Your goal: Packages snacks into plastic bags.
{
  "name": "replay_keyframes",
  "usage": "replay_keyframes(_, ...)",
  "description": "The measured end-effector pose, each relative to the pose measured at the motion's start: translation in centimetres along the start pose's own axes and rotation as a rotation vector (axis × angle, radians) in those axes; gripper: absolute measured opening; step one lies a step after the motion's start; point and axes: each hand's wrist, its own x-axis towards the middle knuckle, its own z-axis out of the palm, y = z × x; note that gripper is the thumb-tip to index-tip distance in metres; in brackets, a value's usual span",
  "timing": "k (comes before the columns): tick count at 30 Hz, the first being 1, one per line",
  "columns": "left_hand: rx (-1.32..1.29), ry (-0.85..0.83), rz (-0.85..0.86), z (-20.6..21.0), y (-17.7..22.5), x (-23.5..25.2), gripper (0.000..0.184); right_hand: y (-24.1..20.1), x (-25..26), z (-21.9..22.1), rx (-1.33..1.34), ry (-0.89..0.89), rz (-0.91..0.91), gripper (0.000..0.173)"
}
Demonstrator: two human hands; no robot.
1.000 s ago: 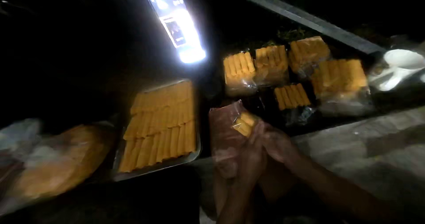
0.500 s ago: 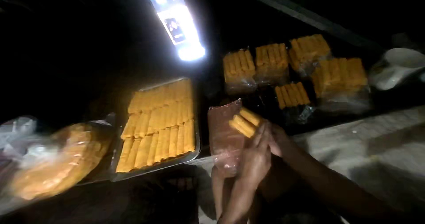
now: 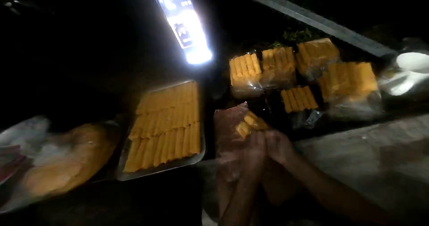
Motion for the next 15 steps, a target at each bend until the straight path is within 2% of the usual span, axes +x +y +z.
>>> replay_keyframes(3,-0.038,0.023,0.098,-0.2,0.0,0.2,0.016,0.0,0.1,-0.1,-0.122,0.011,-0.04,0.031)
replay_keyframes(6,-0.106,0.035,0.13,-0.2,-0.2,-0.2,0.016,0.0,0.7,-0.5,-0.229,-0.013,-0.106,0.054)
replay_keyframes(9,-0.1,0.104,0.087,0.1,-0.1,-0.7,0.013,-0.4,1.1,-0.3,-0.299,0.009,-0.096,0.051)
replay_keyframes(11,-0.071,0.129,0.011,0.2,0.1,-0.4,0.018,-0.6,1.2,-0.1,-0.186,0.059,-0.036,0.042)
replay_keyframes(13,-0.047,0.05,-0.055,-0.1,0.2,0.1,0.024,-0.4,1.7,-0.3,-0.056,0.102,0.012,0.043)
replay_keyframes(15,-0.017,0.014,-0.05,-0.1,0.1,0.3,0.023,-0.2,1.9,-0.5,-0.026,0.064,0.018,0.047)
